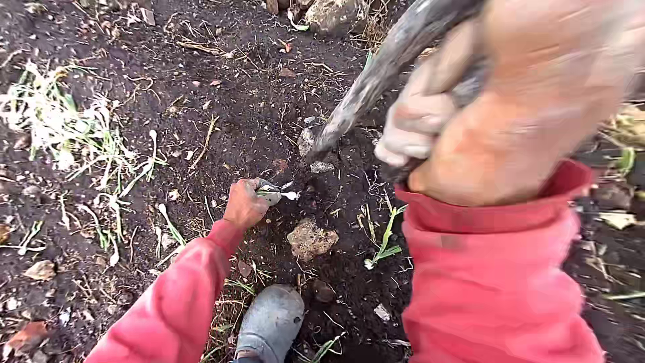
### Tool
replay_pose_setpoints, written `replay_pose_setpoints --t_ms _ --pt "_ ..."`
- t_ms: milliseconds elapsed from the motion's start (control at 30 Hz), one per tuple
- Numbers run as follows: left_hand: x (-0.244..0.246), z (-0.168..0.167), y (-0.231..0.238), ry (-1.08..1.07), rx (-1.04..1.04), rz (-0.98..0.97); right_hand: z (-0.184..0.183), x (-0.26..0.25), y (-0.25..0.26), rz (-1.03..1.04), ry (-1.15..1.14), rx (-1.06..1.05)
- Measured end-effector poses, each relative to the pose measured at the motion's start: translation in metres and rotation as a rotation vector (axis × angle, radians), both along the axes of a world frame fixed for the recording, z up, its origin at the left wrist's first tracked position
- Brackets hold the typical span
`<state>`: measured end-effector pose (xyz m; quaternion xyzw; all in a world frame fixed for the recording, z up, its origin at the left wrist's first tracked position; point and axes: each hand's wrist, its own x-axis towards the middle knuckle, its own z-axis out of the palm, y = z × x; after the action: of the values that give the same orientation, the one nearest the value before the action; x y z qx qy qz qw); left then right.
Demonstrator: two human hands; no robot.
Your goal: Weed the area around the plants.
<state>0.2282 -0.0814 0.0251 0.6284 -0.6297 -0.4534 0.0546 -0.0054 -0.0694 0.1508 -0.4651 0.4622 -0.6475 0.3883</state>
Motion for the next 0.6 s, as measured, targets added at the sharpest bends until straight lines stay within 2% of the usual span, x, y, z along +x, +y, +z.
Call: replay_pose_setpoints --t_ms 67,100,167,200,233,300,367,433,533,600 --pt "-0.012 0.007 -0.008 -0.07 -0.017 -0.058 -0.076 0.02 0.009 -0.1 0.293 0.242" --pt "-0.023 0.013 -0.013 -0.104 -0.033 -0.094 -0.108 0.027 0.026 -0.133 0.356 0.326" --pt "-0.049 0.024 -0.033 -0.187 -0.078 -0.184 -0.139 0.033 0.047 -0.19 0.353 0.313" --pt "-0.063 0.026 -0.03 -0.267 -0.048 -0.247 -0.141 0.036 0.067 -0.203 0.324 0.306" --pt "-0.079 0.023 -0.022 -0.352 -0.023 -0.327 -0.132 0.034 0.084 -0.213 0.304 0.299" --pt "-0.107 0.012 -0.023 -0.495 -0.037 -0.481 -0.101 0.027 0.084 -0.211 0.262 0.203" --pt "-0.106 -0.001 0.001 -0.493 -0.043 -0.544 -0.056 0.022 0.099 -0.157 0.184 0.103" --pt "-0.089 -0.004 0.012 -0.408 -0.106 -0.493 -0.019 0.013 0.104 -0.141 0.048 -0.006" --pt "-0.052 -0.005 0.027 -0.248 -0.16 -0.336 0.016 0.001 0.102 -0.246 -0.206 -0.018" --pt "-0.029 -0.001 0.027 -0.151 -0.143 -0.153 0.033 -0.003 0.102 -0.244 -0.173 0.008"
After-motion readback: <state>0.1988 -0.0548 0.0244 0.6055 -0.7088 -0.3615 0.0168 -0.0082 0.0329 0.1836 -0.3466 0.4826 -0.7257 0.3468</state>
